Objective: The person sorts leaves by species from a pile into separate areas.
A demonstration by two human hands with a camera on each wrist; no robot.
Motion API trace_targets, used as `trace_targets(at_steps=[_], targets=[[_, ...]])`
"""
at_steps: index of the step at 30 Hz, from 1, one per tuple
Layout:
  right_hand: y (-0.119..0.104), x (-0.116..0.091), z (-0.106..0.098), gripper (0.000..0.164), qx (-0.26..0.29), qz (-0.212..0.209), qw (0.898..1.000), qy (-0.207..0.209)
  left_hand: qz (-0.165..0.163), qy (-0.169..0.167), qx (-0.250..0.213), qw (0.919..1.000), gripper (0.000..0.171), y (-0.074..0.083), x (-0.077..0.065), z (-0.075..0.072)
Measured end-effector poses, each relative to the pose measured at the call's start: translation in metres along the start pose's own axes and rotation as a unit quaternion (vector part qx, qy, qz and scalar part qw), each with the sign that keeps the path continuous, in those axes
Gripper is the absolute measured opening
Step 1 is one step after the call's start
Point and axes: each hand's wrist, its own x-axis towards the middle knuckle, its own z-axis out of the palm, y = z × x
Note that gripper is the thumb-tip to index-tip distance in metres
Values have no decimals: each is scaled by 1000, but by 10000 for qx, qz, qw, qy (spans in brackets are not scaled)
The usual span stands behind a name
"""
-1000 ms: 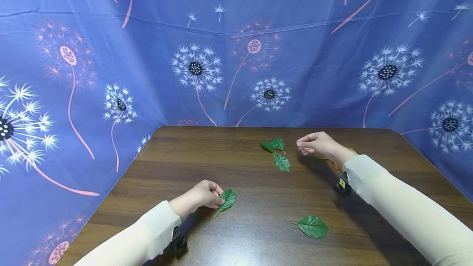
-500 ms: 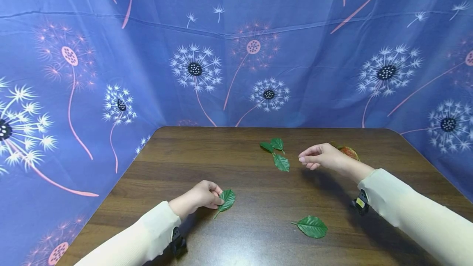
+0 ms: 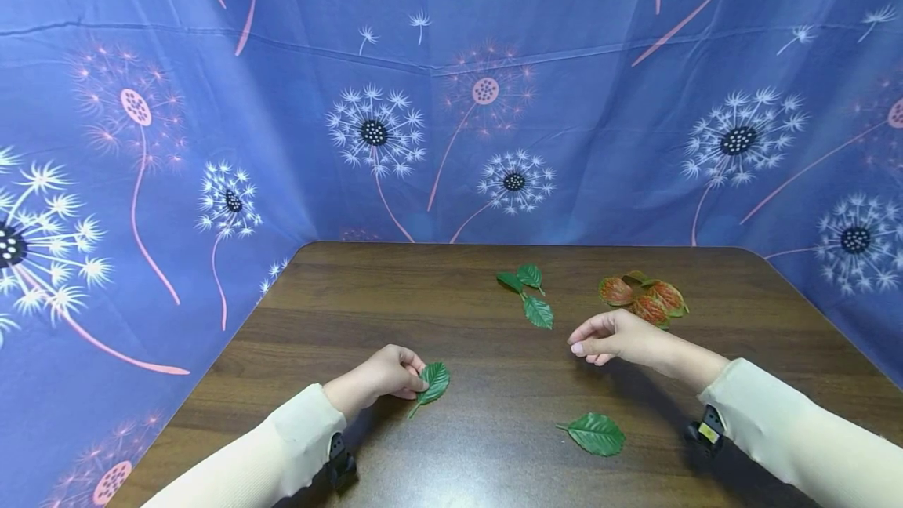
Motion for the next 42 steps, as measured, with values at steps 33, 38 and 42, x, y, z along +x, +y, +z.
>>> trace_targets(at_steps=[33, 38, 42], targets=[[11, -29, 47, 23, -1273, -479, 9895, -485, -116, 23, -56, 9999, 15, 2, 2, -1], [11, -30, 48, 20, -1292, -424, 9897, -436, -95, -2, -72, 9999, 15, 2, 2, -1], [12, -30, 48, 18, -1108, -394, 9921, -437, -83, -7, -75, 9999, 15, 1, 2, -1]])
